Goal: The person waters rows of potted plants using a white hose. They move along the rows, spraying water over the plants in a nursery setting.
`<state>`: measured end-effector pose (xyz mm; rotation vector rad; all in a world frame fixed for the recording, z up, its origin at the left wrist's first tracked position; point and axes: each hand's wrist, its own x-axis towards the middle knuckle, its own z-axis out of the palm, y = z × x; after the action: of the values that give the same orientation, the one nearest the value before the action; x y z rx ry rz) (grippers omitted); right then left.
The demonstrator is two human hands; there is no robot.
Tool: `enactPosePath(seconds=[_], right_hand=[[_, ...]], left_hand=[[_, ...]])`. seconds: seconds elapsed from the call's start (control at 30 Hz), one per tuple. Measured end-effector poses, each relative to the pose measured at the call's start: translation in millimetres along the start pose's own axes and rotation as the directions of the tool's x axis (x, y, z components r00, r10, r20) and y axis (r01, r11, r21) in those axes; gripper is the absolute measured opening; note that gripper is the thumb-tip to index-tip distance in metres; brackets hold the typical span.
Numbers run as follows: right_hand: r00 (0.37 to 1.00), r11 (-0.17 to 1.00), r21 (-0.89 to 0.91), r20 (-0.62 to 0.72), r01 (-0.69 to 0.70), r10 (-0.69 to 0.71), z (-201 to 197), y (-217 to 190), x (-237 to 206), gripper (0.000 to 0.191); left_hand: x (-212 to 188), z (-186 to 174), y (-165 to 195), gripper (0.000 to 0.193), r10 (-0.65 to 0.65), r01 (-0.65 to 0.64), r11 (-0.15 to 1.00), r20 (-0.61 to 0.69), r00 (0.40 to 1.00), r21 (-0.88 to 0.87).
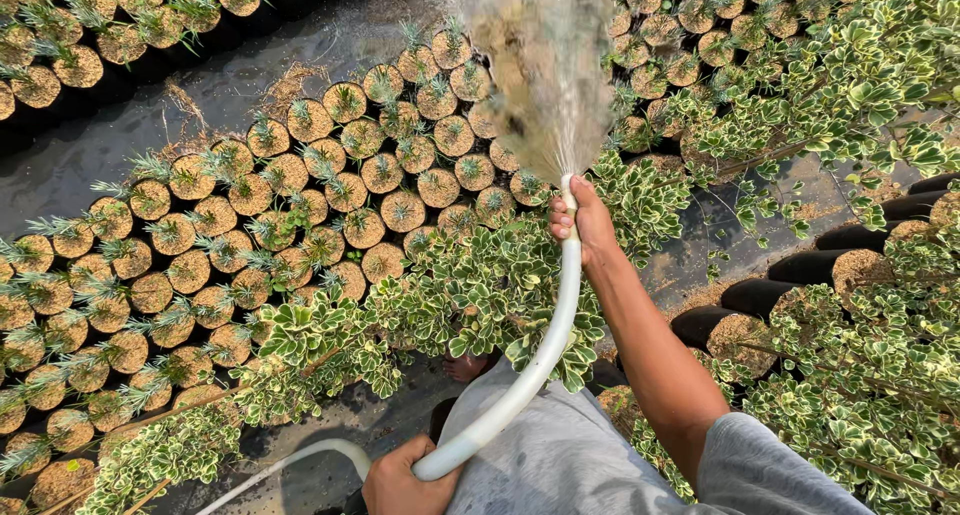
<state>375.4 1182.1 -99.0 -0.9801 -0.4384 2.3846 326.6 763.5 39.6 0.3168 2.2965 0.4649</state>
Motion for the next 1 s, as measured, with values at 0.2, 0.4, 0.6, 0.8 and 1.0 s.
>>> enactPosePath(seconds=[0.2,0.4,0.6,0.8,1.0], right_hand=[[0.999,0.999,-0.05,-0.041,0.015,-0.017,-11,3,-7,0.015],[0.999,0.997,-0.056,0.015,-0.045,0.046,-14,8,-14,0.013],[0.986,0.981,-0.115,-0.068,-0.159,0.152,-9,22,-23,0.012],[0.995,0.995,-0.01,0.002,-0.104,0.104,-10,26,-27,0.012],[0.995,0.995,0.02,0.046,-0.095,0.094,-11,27,-27,0.013]], left_hand=[[2,5,-10,0.034,0.004,-0.004,1.0,0.026,1.0,-0.001],[3,12,-30,0.033,0.044,-0.045,0.999,0.048,0.998,0.027],[10,18,-56,0.022,0.021,-0.033,0.995,0.137,0.99,0.09],[11,20,-65,0.021,-0.01,-0.001,0.995,0.11,0.994,0.099],[8,11,-58,0.026,0.019,-0.027,0.996,0.09,0.996,0.082]])
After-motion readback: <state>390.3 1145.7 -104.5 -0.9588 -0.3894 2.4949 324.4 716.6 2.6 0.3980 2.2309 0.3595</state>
